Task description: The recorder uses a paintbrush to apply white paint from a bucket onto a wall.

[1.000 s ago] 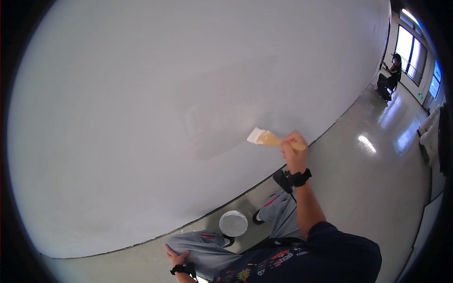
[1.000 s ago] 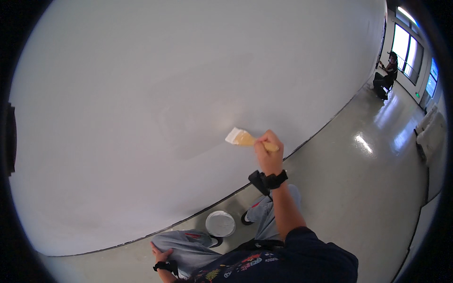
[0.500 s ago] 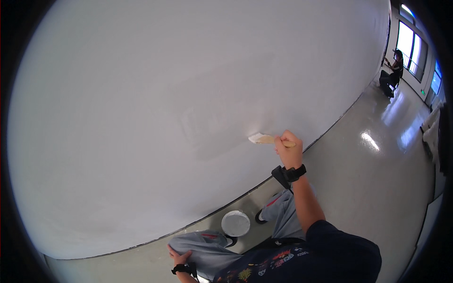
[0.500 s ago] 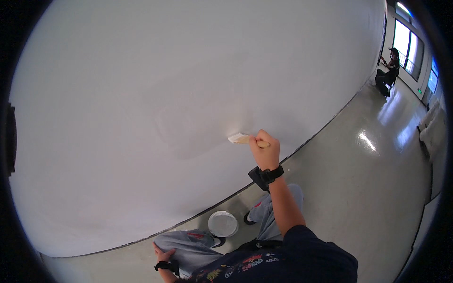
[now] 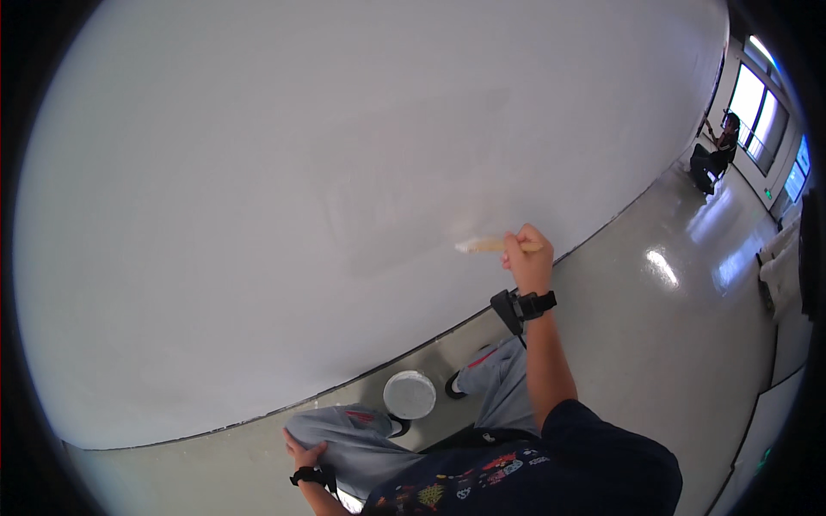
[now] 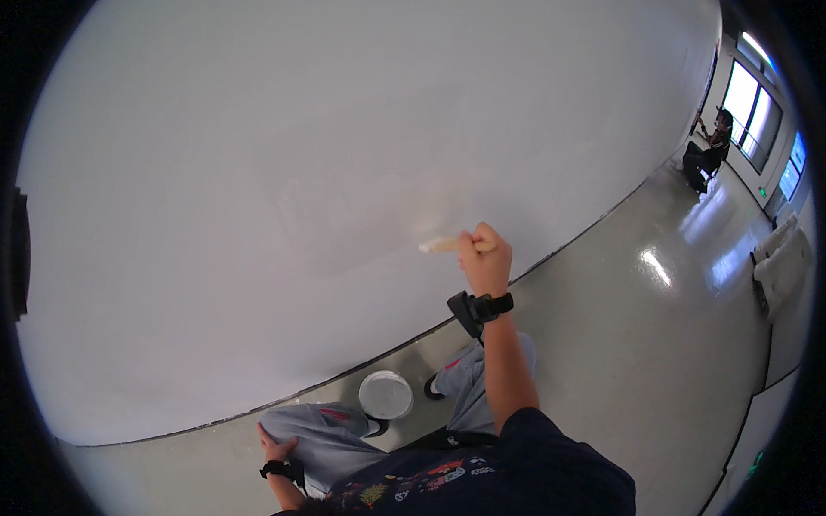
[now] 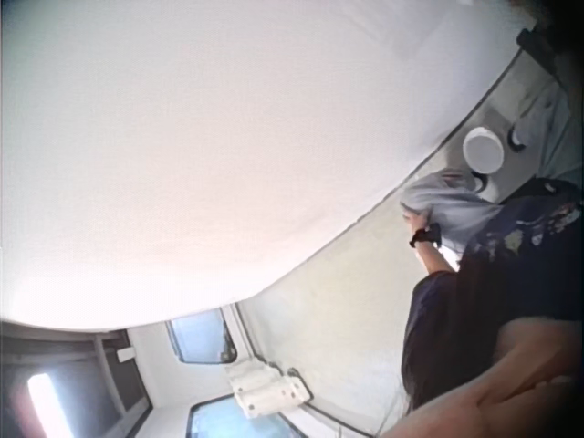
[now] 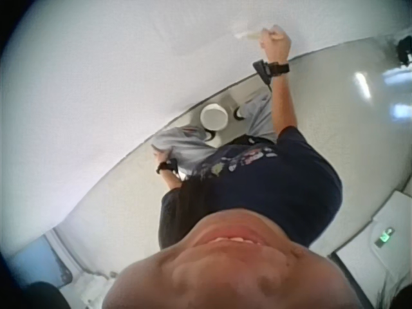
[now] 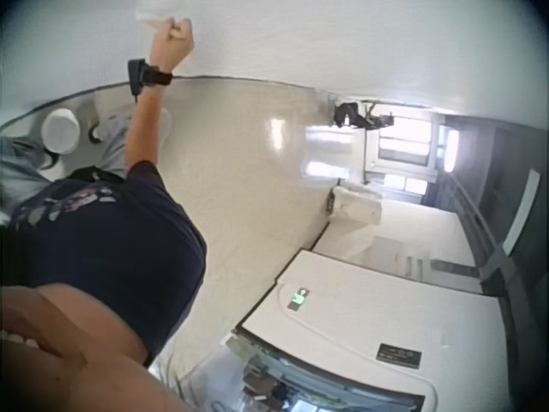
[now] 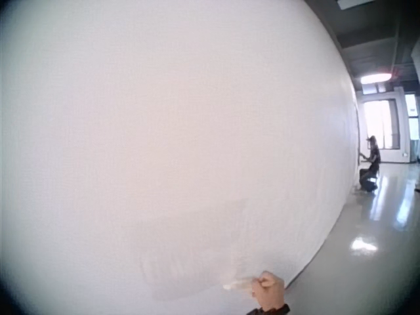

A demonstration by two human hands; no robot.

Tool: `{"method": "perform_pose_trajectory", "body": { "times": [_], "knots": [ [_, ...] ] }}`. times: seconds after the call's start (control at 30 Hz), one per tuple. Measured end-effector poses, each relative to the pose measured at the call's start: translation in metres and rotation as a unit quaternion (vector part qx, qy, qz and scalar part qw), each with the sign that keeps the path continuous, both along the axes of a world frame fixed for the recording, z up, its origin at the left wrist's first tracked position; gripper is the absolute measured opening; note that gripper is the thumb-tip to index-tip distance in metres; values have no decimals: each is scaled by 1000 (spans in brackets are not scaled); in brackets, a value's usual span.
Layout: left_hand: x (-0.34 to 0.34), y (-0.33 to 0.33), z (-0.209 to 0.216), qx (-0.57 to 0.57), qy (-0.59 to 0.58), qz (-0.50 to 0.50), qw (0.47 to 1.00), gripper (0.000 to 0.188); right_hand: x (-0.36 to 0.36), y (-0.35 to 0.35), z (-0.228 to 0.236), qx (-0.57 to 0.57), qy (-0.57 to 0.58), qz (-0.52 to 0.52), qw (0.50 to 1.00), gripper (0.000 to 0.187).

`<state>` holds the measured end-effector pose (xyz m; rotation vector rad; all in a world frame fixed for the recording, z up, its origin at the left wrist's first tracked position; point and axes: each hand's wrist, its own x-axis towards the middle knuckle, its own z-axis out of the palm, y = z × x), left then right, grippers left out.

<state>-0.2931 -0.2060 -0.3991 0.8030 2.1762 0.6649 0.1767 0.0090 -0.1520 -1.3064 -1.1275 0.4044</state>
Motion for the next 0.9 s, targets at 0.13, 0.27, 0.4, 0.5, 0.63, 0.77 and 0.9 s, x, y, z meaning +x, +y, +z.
{"method": "perform_pose_trajectory", "body": {
  "times": [0.13, 0.27, 0.4, 0.5, 0.63, 0.77, 0.9],
  "knots": [
    [-7, -2, -6, -6, 20, -19, 1000, 122, -11, 3, 35, 264, 83, -84, 957, 28],
    [-3, -1, -5, 3, -4, 2, 1000, 122, -20, 7, 62, 385, 189, -67, 901, 25],
    [-2, -1, -3, -1, -13, 7, 1000, 122, -9, 1, 16, 212, 103, -85, 968, 27],
    [-5, -2, -4, -7, 12, -10, 1000, 122, -5, -3, 8, 53, 56, -37, 996, 29],
    [-5, -3, -11, -5, 14, -4, 1000, 121, -13, -4, 43, 102, 36, -40, 993, 28],
    [-4, -3, -18, 22, 18, 0, 1000, 121, -30, -1, 69, 320, 108, -36, 941, 27],
    [-4, -5, -17, 41, 8, 15, 999, 121, -28, -9, 33, 199, 54, -24, 978, 29]
  ]
}}
